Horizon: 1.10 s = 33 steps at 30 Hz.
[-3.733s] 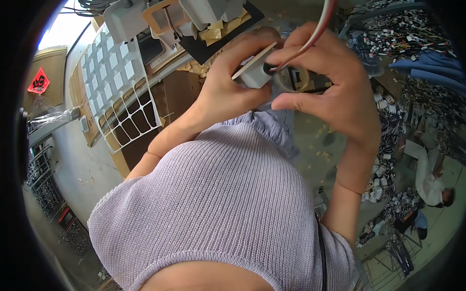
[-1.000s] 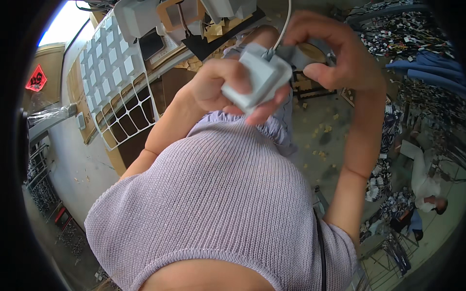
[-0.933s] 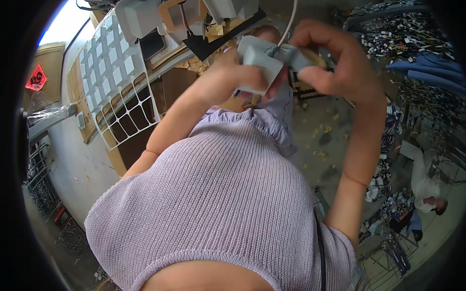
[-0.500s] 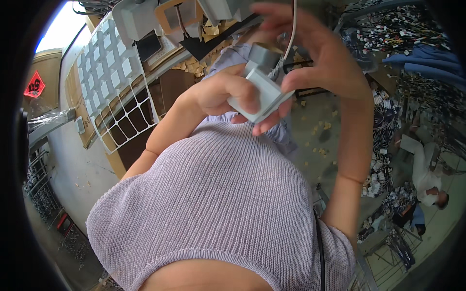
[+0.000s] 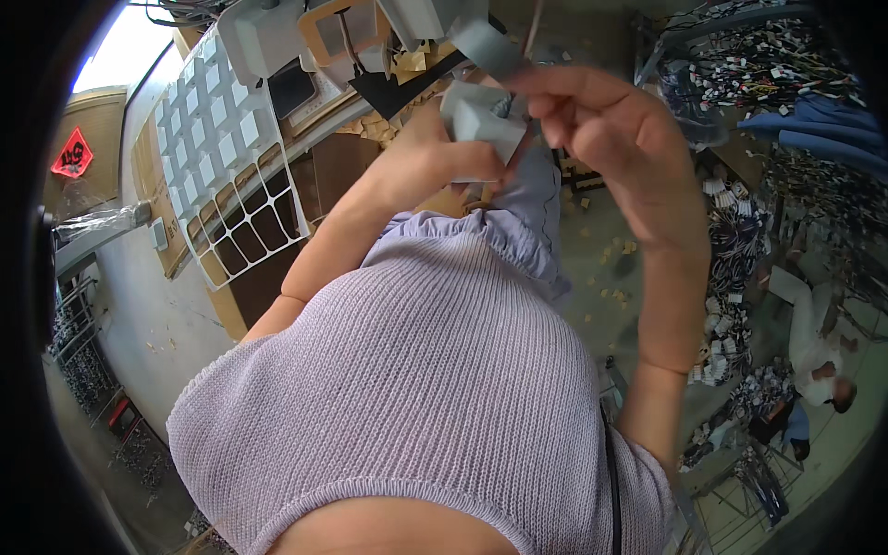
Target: Wrapping adhesive tape around wire bundles and plastic housings to secure assembly components.
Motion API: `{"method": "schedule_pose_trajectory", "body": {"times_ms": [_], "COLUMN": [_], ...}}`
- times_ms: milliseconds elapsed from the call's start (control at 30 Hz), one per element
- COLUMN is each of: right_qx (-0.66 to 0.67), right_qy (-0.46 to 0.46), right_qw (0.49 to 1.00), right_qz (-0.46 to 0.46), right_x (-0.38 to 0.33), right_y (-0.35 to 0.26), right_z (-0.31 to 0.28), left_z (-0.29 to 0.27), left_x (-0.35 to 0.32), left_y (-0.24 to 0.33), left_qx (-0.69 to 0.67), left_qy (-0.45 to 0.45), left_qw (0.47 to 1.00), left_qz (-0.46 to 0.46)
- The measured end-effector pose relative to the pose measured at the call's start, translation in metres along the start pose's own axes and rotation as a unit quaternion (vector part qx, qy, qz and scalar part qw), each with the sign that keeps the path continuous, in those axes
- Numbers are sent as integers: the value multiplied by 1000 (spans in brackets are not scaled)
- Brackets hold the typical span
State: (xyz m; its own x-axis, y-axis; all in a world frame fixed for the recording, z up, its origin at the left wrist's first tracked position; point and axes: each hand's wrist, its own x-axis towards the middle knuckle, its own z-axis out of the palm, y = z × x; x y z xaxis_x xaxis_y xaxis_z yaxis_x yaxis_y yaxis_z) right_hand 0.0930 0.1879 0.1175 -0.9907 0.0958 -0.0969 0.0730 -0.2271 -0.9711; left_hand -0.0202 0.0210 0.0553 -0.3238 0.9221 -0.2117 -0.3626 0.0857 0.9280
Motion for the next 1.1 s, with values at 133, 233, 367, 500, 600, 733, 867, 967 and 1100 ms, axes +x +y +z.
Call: {"method": "schedule_pose_trajectory", "body": {"times_ms": [133, 233, 367, 500, 600, 733, 867, 967, 1100], "right_qx": [-279, -289, -371, -277, -260, -189, 1, -217, -189], "right_qy": [238, 180, 43, 41, 39, 56, 96, 174, 200], "right_qw": [924, 922, 916, 957, 960, 980, 995, 960, 949], "right_qz": [-104, -185, -143, -74, -97, -1, 16, -32, -156], "right_x": [10, 23, 14, -4, -6, -6, -3, 12, 32], "right_y": [27, 27, 20, 8, 12, 13, 24, 43, 58], "right_z": [7, -1, -21, -18, -18, -12, 15, 16, 25], "left_z": [13, 14, 8, -4, -4, -1, -1, 1, 5], "left_x": [-7, -7, -7, -3, -3, -1, 2, -5, -8], "left_y": [3, 4, 6, -10, -7, -15, -23, -13, -8], "left_qx": [114, 132, 162, 166, 159, 211, 260, 229, 165], "left_qy": [0, -7, 20, 51, 42, 125, 104, 26, 16], "left_qw": [993, 991, 986, 985, 985, 967, 954, 973, 986], "left_qz": [-4, 20, -15, 10, -48, 74, 108, 11, -9]}}
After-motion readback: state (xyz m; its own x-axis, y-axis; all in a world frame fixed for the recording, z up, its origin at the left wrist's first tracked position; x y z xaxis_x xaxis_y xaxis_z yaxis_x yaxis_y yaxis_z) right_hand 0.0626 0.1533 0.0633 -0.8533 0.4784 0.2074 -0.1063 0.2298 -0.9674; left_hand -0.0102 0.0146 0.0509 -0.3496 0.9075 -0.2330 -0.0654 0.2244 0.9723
